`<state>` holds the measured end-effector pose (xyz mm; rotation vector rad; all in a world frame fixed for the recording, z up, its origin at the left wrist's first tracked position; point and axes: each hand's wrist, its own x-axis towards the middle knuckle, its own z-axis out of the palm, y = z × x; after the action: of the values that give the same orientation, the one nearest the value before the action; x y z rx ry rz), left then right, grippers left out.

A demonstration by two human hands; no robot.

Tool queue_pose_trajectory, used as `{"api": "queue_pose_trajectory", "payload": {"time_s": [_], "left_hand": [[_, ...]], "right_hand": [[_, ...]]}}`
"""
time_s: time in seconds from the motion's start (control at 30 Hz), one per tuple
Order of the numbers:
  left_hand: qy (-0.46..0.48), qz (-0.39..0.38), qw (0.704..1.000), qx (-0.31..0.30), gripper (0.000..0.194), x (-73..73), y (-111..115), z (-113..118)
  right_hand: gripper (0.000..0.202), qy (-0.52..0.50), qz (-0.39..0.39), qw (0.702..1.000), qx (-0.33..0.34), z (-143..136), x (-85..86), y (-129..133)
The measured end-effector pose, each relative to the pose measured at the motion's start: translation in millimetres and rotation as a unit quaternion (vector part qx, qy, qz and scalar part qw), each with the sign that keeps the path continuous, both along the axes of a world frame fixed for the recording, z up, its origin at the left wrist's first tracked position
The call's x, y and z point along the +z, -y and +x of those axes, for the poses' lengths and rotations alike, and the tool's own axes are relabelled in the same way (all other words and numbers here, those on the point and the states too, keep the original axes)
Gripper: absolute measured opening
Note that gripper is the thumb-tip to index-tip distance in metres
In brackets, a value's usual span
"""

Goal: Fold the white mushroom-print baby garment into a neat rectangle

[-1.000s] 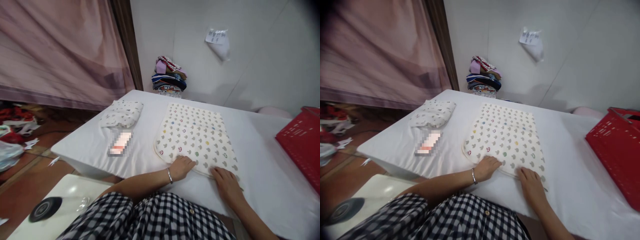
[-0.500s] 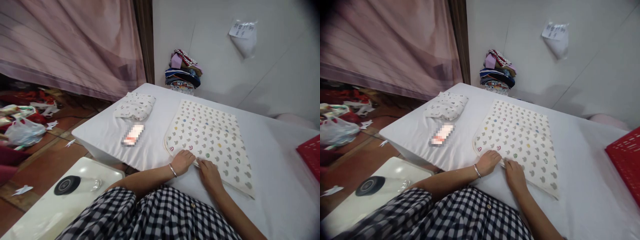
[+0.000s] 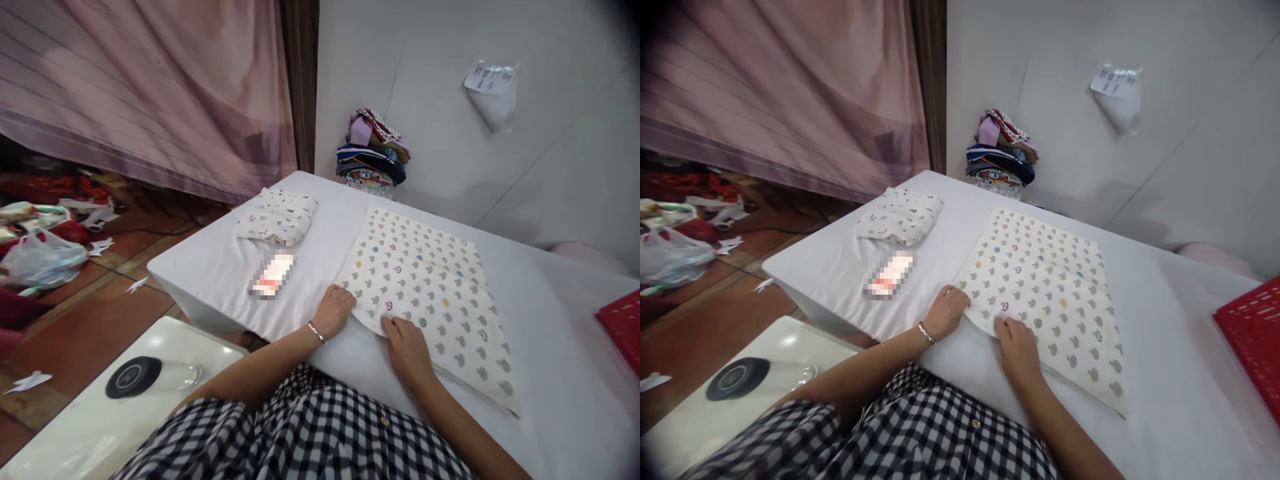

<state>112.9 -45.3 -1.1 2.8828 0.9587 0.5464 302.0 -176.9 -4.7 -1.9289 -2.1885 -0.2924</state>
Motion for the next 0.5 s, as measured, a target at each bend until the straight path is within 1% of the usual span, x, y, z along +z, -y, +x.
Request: {"api": "queue_pose_trajectory", "payload": {"time_s": [0.13,0.2,0.23,0.3,0.33,0.37,0.4,0.43,0.47,0.5], "left_hand": [[0.02,-0.016,1.0,-0.017,0.024,4.5,-3,-2],[0.056,-0.036,0.998,-0.008,0.026,5.7,-5,-5],[0.083,-0.049,0.995,0.013,0.028,5.6,-6,-7],[0.156,-0.091,0.98,0.086,0.04,3.9,-8,-12],[0.198,-0.128,0.963,0.129,0.047,2.6,-9,-14],[0.24,-0.178,0.939,0.168,0.054,1.3,-10,-16],[0.28,-0.241,0.908,0.199,0.059,0.3,-10,-18],[0.318,-0.315,0.867,0.218,0.063,-0.2,-10,-18],[0.352,-0.394,0.817,0.23,0.065,-0.1,-10,-18],[0.383,-0.476,0.756,0.234,0.065,0.6,-9,-18]], "right_hand": [[0.039,-0.004,-0.021,1.0,0.016,-33,10.4,-35],[0.035,-0.013,-0.041,0.999,0.023,-44,11.8,-48],[0.033,-0.021,-0.053,0.998,0.025,-48,11.2,-53],[0.032,-0.047,-0.069,0.996,0.018,-50,7.7,-57],[0.032,-0.064,-0.071,0.995,0.011,-50,5.4,-58],[0.033,-0.082,-0.07,0.994,0.005,-48,3.0,-58],[0.033,-0.099,-0.066,0.993,-0.001,-47,0.8,-57],[0.034,-0.113,-0.062,0.992,-0.004,-45,-0.9,-57],[0.035,-0.124,-0.059,0.991,-0.005,-43,-2.2,-56],[0.036,-0.132,-0.058,0.99,-0.006,-42,-2.9,-56]]}}
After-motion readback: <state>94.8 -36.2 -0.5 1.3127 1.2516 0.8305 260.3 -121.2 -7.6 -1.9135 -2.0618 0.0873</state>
